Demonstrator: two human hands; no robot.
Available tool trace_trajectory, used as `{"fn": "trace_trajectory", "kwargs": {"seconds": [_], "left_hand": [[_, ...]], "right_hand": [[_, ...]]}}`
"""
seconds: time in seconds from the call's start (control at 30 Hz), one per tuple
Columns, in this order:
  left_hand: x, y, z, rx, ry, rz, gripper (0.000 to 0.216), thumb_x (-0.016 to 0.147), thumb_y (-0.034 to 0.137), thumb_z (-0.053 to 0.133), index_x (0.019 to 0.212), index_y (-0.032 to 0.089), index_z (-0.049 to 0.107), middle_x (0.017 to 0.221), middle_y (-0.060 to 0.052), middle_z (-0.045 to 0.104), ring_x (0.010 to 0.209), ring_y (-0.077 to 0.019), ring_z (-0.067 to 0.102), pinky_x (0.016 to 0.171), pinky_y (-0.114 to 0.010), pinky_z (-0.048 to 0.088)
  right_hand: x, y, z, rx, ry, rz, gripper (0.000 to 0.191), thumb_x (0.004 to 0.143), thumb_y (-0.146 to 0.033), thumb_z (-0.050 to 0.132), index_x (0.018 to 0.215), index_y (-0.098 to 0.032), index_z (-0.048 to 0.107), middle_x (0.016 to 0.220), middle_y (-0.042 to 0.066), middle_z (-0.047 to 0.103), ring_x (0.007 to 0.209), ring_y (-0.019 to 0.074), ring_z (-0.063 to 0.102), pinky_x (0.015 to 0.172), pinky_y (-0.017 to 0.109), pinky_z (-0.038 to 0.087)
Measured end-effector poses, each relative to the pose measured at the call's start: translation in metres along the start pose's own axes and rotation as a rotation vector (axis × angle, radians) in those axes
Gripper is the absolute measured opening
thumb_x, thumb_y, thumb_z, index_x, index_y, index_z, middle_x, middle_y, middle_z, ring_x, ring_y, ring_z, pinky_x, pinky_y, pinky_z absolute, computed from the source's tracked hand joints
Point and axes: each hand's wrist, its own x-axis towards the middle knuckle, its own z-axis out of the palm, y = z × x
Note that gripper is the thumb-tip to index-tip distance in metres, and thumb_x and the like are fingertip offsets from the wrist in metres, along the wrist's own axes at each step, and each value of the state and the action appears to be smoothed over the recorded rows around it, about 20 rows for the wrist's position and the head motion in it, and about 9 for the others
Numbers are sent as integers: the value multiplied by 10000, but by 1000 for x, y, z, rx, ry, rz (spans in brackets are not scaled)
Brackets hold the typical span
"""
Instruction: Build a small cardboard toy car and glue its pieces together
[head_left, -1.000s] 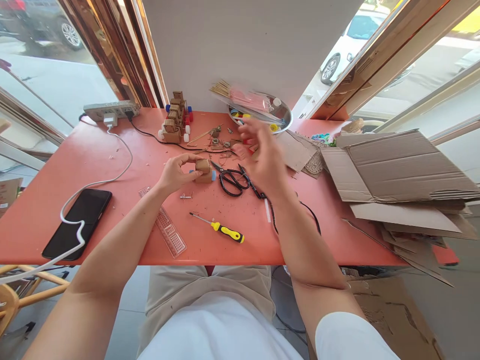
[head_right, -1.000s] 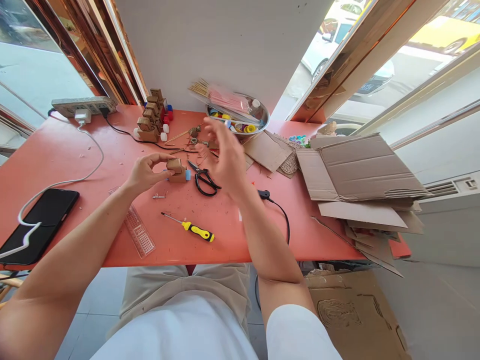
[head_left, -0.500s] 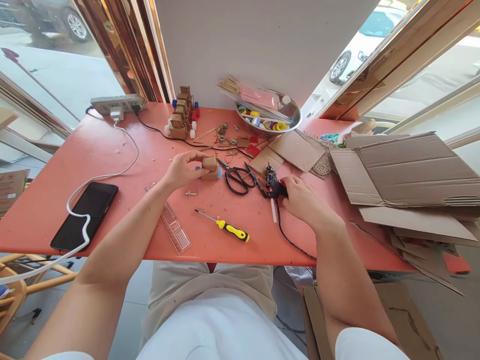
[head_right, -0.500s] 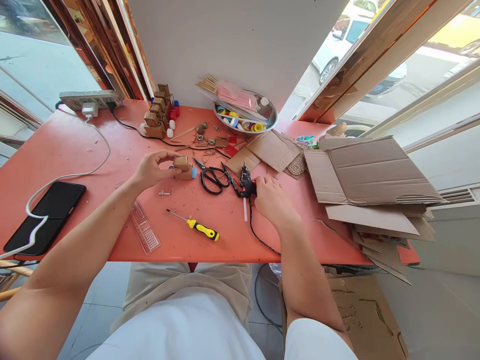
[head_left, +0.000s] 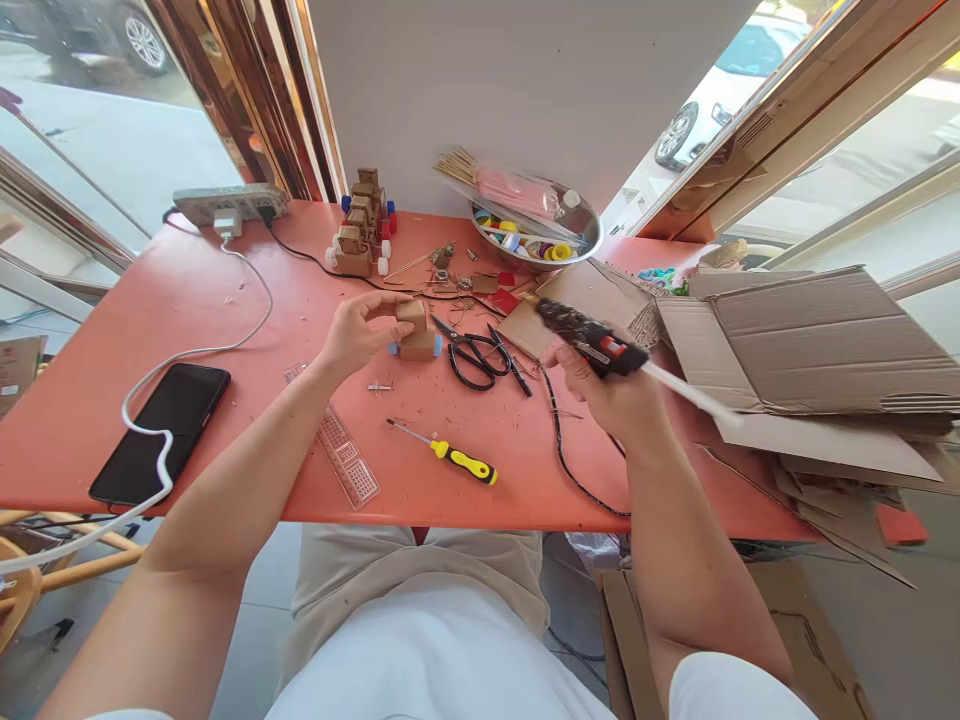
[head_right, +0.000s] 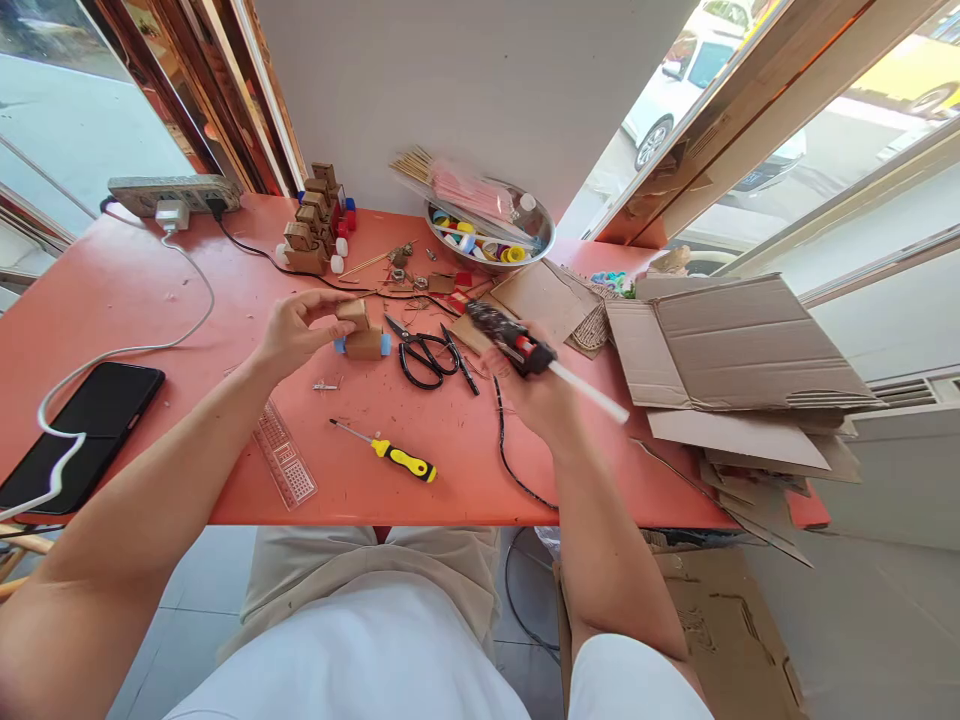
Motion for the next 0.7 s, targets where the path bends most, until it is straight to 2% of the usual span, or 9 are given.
{"fn": "trace_trajectory", "kwargs": {"seconds": [0.07,0.13,0.23,0.33,0.47,0.7], "left_hand": [[1,0,0,-110,66,-28,490,561,442,938,963,184,824,1001,-88,853,1020,-305,806,981,-447,655],[1,0,0,-187,129,-34,535,531,476,970,952,181,821,995,-90,855,990,-297,810,940,-438,670],[2,1,0,-230,188,-30,549,497,486,999,920,185,819,981,-91,861,961,-290,816,921,-435,680],[2,2,-1,-218,177,-35,559,497,507,1006,917,187,822,978,-92,861,986,-298,819,953,-443,676],[2,4,-2,-197,138,-48,557,511,492,1001,938,178,827,986,-97,857,1013,-304,818,976,-448,670],[-1,9,-1,-191,103,-75,503,498,433,995,903,181,834,965,-81,867,987,-300,817,954,-439,678]], "right_hand": [[8,-16,16,240,-212,72,544,867,-805,627,817,-268,553,685,30,700,444,130,467,444,304,405],[17,-28,33,347,-299,111,589,780,-812,742,800,-255,552,679,9,700,415,88,406,405,278,346],[31,-38,53,361,-391,126,615,720,-815,788,747,-250,547,605,-20,642,404,77,401,388,261,320],[40,-36,62,329,-418,155,613,705,-807,797,746,-242,564,586,-32,622,403,78,432,387,256,340],[43,-27,66,326,-427,165,618,724,-801,795,830,-216,628,632,-19,673,403,81,476,399,251,398],[42,-24,71,347,-460,162,631,738,-823,794,831,-225,615,637,-19,680,406,90,514,429,255,447]]}}
